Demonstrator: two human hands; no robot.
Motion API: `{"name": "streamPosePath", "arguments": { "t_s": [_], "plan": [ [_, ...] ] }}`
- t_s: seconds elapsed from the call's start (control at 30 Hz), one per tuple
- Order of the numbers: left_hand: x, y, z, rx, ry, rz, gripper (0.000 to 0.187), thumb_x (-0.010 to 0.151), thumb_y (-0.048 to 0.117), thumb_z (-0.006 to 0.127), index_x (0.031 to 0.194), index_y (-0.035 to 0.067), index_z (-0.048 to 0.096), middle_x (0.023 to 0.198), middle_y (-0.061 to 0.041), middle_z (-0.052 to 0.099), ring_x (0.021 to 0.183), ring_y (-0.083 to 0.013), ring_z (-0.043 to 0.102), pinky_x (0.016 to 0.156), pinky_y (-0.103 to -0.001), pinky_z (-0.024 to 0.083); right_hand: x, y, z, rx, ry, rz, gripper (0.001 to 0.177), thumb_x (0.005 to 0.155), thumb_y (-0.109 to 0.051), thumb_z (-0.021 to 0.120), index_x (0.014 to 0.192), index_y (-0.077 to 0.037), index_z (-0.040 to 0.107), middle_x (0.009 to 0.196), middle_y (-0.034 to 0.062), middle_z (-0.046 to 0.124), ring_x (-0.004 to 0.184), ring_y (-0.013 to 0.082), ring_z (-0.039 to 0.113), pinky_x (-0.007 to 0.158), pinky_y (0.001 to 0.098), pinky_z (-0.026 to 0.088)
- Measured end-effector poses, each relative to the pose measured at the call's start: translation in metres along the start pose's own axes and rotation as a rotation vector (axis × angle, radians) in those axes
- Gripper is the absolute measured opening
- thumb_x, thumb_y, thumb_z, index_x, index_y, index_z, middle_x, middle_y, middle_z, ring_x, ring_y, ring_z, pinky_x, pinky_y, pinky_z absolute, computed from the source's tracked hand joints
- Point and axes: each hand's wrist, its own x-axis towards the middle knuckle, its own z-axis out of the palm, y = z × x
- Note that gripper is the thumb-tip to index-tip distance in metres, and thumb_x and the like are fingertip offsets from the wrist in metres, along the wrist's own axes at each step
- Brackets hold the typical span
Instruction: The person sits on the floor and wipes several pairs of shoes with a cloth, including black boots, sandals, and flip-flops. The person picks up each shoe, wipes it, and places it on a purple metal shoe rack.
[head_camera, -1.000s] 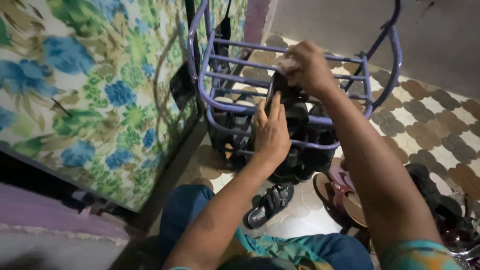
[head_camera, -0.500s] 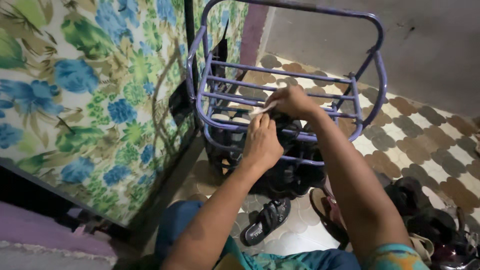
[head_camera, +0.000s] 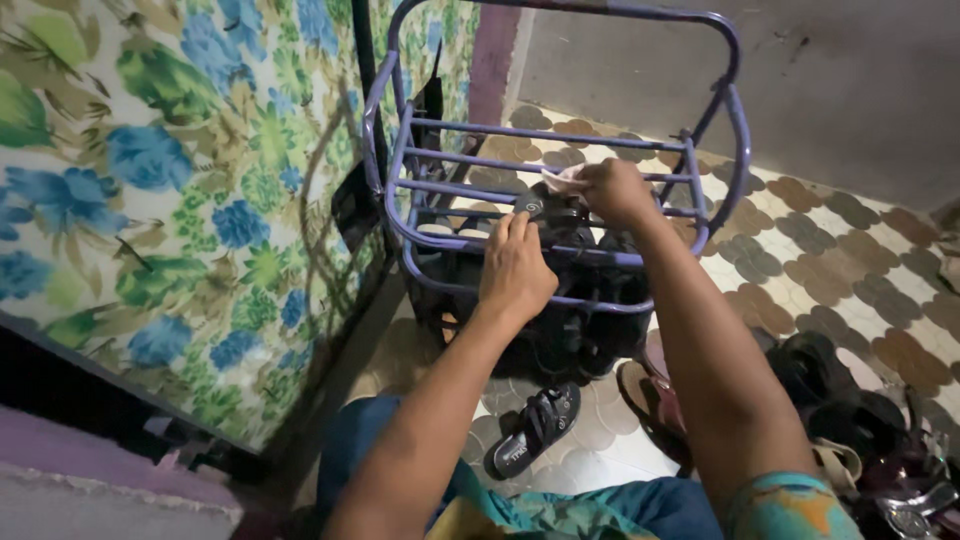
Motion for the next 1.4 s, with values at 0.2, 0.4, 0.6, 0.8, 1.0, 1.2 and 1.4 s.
{"name": "streamPosePath", "arguments": {
  "t_s": [0.2,0.4,0.6,0.8,1.0,1.2,1.4],
  "plan": [
    [0.014,-0.014,0.01,0.039,-0.097,-0.036,0.044,0.078,0.008,0.066,0.119,-0.006,0.064,0.141,-0.022,0.056,0.136,-0.0403,0.047,0.118,-0.044,0.036,-0.028,-0.043,-0.048,-0.578,0.327,-0.02,0.022,0.074,-0.028,0.084,0.083,-0.008,0.08,0.098,0.0198,0.073,0.093,0.0382,0.072,0.069,0.0461,0.058],
    [0.022,-0.047,0.013,-0.343,-0.032,-0.035,0.048,0.062,-0.008,0.068,0.11,-0.003,0.066,0.146,-0.027,0.045,0.133,-0.0463,0.046,0.11,-0.044,0.042,-0.055,-0.085,-0.049,0.287,0.067,0.192,0.036,0.085,-0.027,0.083,0.115,-0.009,0.073,0.096,0.0186,0.073,0.084,0.0296,0.075,0.078,0.0426,0.057],
    [0.008,-0.041,0.03,-0.494,0.134,-0.134,0.073,0.062,-0.017,0.059,0.133,-0.003,0.051,0.138,-0.023,0.047,0.129,-0.0444,0.048,0.109,-0.043,0.043,-0.081,-0.097,-0.026,0.41,0.239,-0.321,0.034,0.075,0.004,0.067,0.108,-0.003,0.073,0.105,0.0153,0.072,0.091,0.0323,0.074,0.08,0.0384,0.059],
    [0.013,-0.029,0.032,-0.445,0.238,-0.04,0.061,0.073,-0.015,0.057,0.132,-0.002,0.056,0.139,-0.022,0.055,0.132,-0.0443,0.051,0.113,-0.043,0.042,-0.079,-0.094,-0.045,0.641,0.416,0.048,0.035,0.076,-0.001,0.071,0.111,-0.009,0.073,0.123,0.0088,0.065,0.098,0.0293,0.073,0.075,0.0377,0.064],
    [0.001,-0.017,0.032,-0.336,0.242,0.046,0.068,0.068,-0.014,0.06,0.136,-0.005,0.056,0.144,-0.025,0.048,0.134,-0.0479,0.042,0.113,-0.047,0.038,-0.049,-0.101,-0.042,0.161,0.141,-0.158,0.039,0.074,-0.018,0.083,0.111,-0.011,0.076,0.102,0.0186,0.069,0.101,0.0402,0.062,0.087,0.0478,0.049],
    [-0.007,-0.025,0.038,-0.23,0.249,0.046,0.05,0.071,-0.01,0.062,0.121,-0.001,0.068,0.138,-0.026,0.048,0.125,-0.0465,0.043,0.109,-0.048,0.04,-0.019,-0.117,-0.05,-0.24,-0.328,-0.376,0.029,0.082,-0.023,0.07,0.106,-0.032,0.082,0.1,-0.0002,0.078,0.11,0.0237,0.061,0.093,0.0448,0.037],
    [0.023,-0.039,0.063,-1.005,0.207,-0.403,0.041,0.086,0.009,0.057,0.125,0.008,0.067,0.132,-0.016,0.046,0.124,-0.0415,0.049,0.106,-0.05,0.047,0.0,-0.12,-0.069,-1.024,-0.199,-0.598,0.033,0.083,-0.052,0.071,0.094,-0.023,0.081,0.107,0.0029,0.072,0.116,0.0241,0.054,0.089,0.0346,0.044]
  ]
}}
